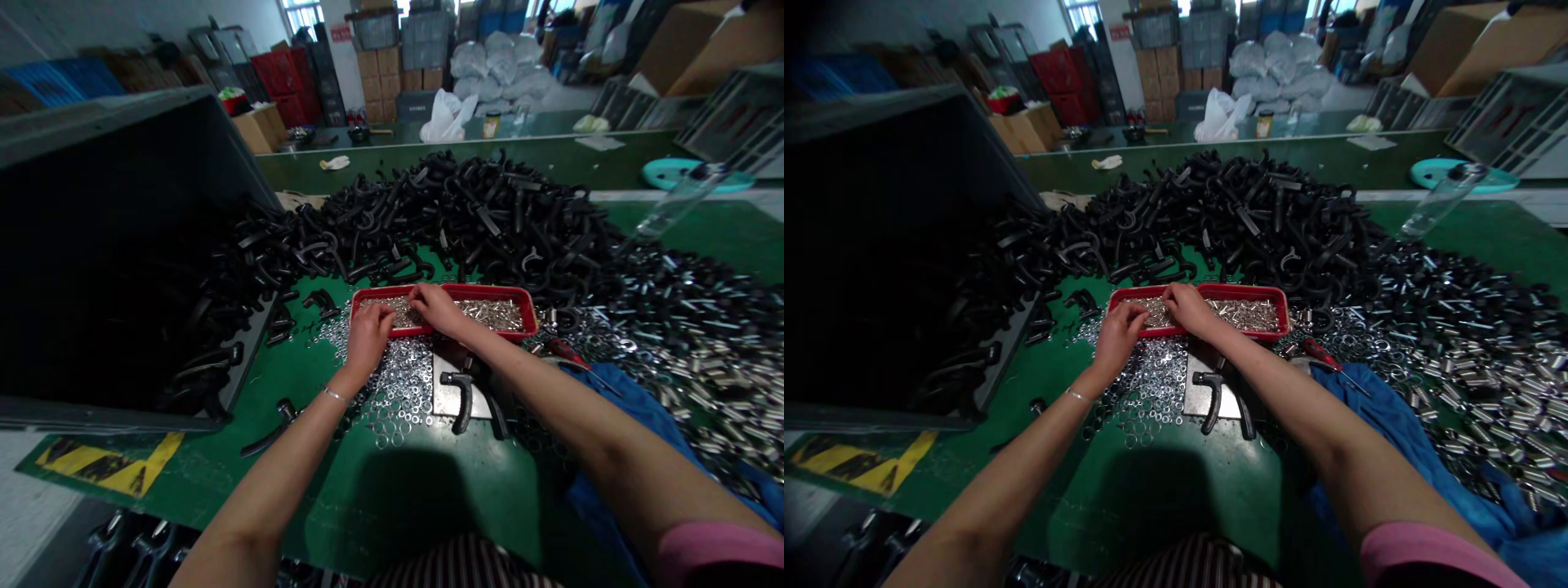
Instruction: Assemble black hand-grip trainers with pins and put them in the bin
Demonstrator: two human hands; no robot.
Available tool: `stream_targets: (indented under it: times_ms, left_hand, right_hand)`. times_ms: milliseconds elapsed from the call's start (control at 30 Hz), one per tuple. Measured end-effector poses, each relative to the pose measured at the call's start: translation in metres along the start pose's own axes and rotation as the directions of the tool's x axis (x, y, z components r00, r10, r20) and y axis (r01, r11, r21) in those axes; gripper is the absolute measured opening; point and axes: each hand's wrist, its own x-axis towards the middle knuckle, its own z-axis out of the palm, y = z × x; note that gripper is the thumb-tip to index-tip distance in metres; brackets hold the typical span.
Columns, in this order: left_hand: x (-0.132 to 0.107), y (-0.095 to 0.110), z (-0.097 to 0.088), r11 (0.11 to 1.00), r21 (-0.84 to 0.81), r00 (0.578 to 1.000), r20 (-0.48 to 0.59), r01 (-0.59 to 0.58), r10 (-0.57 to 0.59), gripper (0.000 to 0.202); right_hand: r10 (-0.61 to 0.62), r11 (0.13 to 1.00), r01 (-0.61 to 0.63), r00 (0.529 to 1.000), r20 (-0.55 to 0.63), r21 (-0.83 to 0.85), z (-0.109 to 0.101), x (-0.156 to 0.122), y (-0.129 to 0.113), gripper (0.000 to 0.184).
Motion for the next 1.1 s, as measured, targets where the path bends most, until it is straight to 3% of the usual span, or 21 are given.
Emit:
stream_targets:
  times_ms: [100,167,233,333,433,600,800,1100]
  left_hand:
    - [-0.036,0.040,0.008,0.983,-0.142,0.979,0.146,-0.120,0.141,0.012]
    - [-0.054,0.066,0.017,0.974,-0.144,0.940,0.268,-0.175,0.209,0.013]
    - [-0.062,0.084,0.027,0.972,-0.101,0.911,0.341,-0.212,0.234,0.016]
    - [-0.063,0.098,0.038,0.962,-0.001,0.891,0.376,-0.273,0.254,0.018]
    - [-0.061,0.103,0.044,0.940,0.084,0.886,0.371,-0.329,0.277,0.017]
    - [-0.063,0.107,0.052,0.909,0.155,0.876,0.369,-0.388,0.311,0.018]
    - [-0.067,0.110,0.055,0.770,0.278,0.786,0.448,-0.575,0.425,0.022]
    - [-0.067,0.109,0.053,0.741,0.261,0.748,0.485,-0.618,0.453,0.026]
  right_hand:
    - [0.058,0.964,-0.034,0.995,-0.084,0.263,-0.029,-0.040,0.009,0.015]
    - [0.163,0.871,-0.088,0.980,-0.115,0.483,-0.049,-0.078,0.017,0.017]
    - [0.297,0.758,-0.208,0.954,-0.042,0.618,-0.063,-0.118,0.025,0.022]
    - [0.432,0.633,-0.370,0.898,0.086,0.680,-0.073,-0.169,0.035,0.028]
    - [0.486,0.576,-0.451,0.860,0.158,0.681,-0.072,-0.200,0.040,0.031]
    - [0.489,0.631,-0.441,0.865,0.114,0.638,-0.060,-0.209,0.041,0.029]
    - [0.395,0.781,-0.312,0.918,-0.041,0.540,-0.036,-0.199,0.037,0.026]
    - [0.316,0.862,-0.241,0.943,-0.102,0.445,-0.018,-0.203,0.045,0.021]
